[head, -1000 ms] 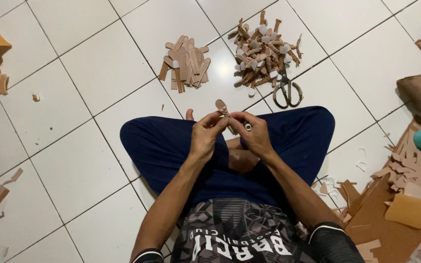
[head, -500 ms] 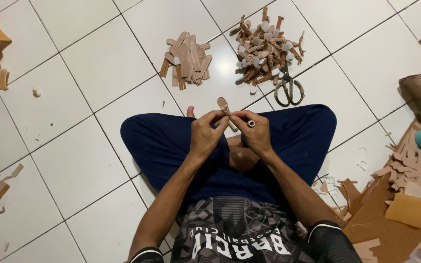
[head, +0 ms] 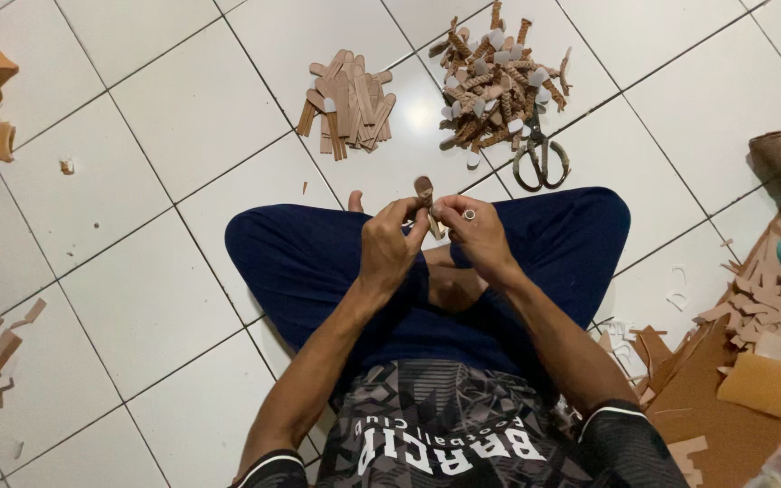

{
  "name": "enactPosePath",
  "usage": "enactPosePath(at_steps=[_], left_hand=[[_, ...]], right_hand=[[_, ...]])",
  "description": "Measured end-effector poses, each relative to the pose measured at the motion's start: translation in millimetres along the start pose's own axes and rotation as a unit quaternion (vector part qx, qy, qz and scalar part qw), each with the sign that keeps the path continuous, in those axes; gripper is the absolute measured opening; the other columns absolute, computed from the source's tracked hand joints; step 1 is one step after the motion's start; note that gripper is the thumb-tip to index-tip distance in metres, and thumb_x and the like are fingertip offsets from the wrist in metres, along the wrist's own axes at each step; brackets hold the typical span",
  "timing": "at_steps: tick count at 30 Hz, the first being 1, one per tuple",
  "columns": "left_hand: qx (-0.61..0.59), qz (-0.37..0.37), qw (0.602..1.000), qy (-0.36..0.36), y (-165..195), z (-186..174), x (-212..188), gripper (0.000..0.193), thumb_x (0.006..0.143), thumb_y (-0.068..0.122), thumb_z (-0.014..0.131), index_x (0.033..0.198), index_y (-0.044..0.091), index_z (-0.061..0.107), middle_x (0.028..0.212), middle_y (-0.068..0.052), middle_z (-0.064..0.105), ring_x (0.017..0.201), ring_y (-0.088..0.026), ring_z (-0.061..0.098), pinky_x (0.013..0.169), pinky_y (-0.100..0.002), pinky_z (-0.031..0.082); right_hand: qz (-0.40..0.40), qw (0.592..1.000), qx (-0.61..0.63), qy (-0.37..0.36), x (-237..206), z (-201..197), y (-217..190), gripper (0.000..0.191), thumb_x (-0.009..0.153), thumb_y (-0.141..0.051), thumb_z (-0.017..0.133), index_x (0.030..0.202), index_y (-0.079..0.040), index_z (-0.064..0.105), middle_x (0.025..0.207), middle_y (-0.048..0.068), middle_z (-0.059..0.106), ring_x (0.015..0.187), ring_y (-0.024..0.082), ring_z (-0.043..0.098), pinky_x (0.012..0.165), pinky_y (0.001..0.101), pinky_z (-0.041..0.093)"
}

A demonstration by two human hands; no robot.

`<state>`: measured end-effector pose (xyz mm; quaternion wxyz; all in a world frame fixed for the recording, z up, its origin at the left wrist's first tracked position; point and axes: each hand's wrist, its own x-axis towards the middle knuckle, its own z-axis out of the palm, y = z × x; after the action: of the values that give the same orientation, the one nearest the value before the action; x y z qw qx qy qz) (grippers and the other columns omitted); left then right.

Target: The person sits on the floor and repeatedly wraps a thin strip of material around a cylindrical core to form a spiral shape. They pick up new strips from a pile, wrap them around the core, and place the finished spirals into a growing pile.

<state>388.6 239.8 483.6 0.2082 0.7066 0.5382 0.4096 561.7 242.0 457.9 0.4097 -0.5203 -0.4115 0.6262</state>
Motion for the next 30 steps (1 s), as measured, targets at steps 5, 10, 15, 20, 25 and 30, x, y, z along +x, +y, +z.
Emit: enactPosePath(at_steps=[5,10,15,20,25,30], left_hand=[[-0.233,-0.217,0.939,-0.126,-15,1,0,0.027,0.096,0.027,0.069,0.104,0.003,0.080,0.085,-0.005,0.080,0.078,-0.011,0.074,0.125,-0.047,-0.004],[-0.282,-0.188,0.929,-0.152,-24,-5,0,0.033,0.095,0.033,0.073,0.108,0.004,0.079,0.091,-0.004,0.081,0.087,-0.010,0.074,0.122,-0.046,0.010],[-0.155,-0.132,0.954,-0.219,-18,-22,8,0.028,0.094,0.027,0.069,0.109,0.004,0.078,0.087,-0.004,0.080,0.081,-0.012,0.076,0.120,-0.047,-0.005],[-0.131,-0.117,0.971,-0.165,6,-10,1,0.023,0.099,0.024,0.066,0.108,0.006,0.077,0.079,0.001,0.079,0.073,-0.009,0.075,0.124,-0.050,0.003],[-0.249,-0.212,0.940,-0.098,-1,-4,-3,0.024,0.096,0.024,0.067,0.106,0.003,0.074,0.079,0.001,0.079,0.077,-0.007,0.077,0.119,-0.049,0.001],[-0.243,-0.182,0.945,-0.123,-19,-9,1,0.025,0.098,0.023,0.066,0.104,0.000,0.075,0.079,-0.002,0.079,0.079,-0.009,0.075,0.123,-0.045,-0.009]], right_hand=[[-0.117,0.990,0.001,0.072,-2,12,25,0.020,0.100,-0.016,0.072,0.108,0.002,0.072,0.090,0.003,0.072,0.077,0.005,0.060,0.067,0.0189,0.047],[-0.120,0.990,-0.001,0.079,1,10,27,0.022,0.094,-0.012,0.076,0.110,0.002,0.069,0.091,0.001,0.068,0.080,0.006,0.061,0.071,0.0198,0.049],[-0.109,0.992,-0.063,-0.016,-1,-8,6,0.028,0.095,-0.020,0.071,0.118,-0.004,0.070,0.097,-0.001,0.072,0.085,0.003,0.063,0.075,0.0175,0.051],[-0.104,0.992,-0.008,0.069,-6,10,1,0.025,0.099,-0.022,0.075,0.107,0.001,0.077,0.089,0.004,0.071,0.075,0.007,0.058,0.067,0.0223,0.046],[-0.113,0.989,-0.052,0.081,0,18,6,0.027,0.101,-0.022,0.067,0.118,-0.003,0.075,0.095,0.000,0.075,0.077,0.006,0.058,0.068,0.0228,0.047],[-0.133,0.978,-0.161,0.006,-3,1,5,0.026,0.100,-0.021,0.070,0.116,-0.002,0.076,0.096,0.006,0.078,0.082,0.010,0.069,0.071,0.0262,0.055]])
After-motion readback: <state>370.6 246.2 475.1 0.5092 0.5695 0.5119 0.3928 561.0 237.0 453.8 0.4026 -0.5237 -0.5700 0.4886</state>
